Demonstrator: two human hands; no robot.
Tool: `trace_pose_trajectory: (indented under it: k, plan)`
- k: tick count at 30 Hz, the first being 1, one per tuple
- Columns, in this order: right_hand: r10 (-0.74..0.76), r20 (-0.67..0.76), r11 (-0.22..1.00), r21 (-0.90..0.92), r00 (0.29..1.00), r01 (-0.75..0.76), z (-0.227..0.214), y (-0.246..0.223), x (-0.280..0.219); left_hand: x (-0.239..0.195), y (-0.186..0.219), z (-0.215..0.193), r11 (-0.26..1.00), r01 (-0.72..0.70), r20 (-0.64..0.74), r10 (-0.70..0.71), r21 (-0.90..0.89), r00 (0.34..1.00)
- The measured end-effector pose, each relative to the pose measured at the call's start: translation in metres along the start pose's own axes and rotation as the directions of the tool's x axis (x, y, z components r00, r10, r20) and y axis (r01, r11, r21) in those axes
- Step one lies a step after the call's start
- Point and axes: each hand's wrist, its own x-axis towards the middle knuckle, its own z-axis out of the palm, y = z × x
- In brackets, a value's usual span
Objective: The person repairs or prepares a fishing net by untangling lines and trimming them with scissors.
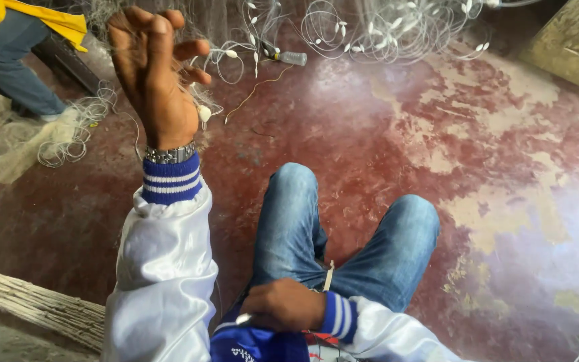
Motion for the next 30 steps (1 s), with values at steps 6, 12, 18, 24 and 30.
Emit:
trace_pose_trajectory:
  k: [6, 12, 18, 24, 30]
  plan:
    - [0.138, -0.441, 0.964, 0.265, 0.887, -0.018, -0.081, 0.02, -0.052, -0.012, -0.016, 0.018, 0.985, 0.171, 0.179, -0.165, -0.018, 0.97]
    - [0.486, -0.835, 0.612, 0.536, 0.259, 0.581, -0.164, 0.051, -0.091, -0.052, -0.05, 0.058, 0.941, 0.302, 0.36, -0.232, -0.153, 0.904]
    - [0.397, -0.891, 0.689, 0.449, 0.222, 0.569, -0.215, 0.079, -0.075, -0.055, -0.1, 0.094, 0.859, 0.285, 0.374, -0.119, -0.426, 0.92]
    - [0.332, -0.917, 0.818, 0.396, 0.22, 0.418, -0.244, 0.101, -0.059, -0.044, -0.133, 0.111, 0.871, 0.325, 0.376, -0.18, -0.368, 0.909]
    - [0.3, -0.922, 0.933, 0.338, 0.244, 0.127, -0.235, 0.123, -0.057, -0.049, -0.151, 0.114, 0.871, 0.389, 0.36, -0.275, -0.301, 0.892]
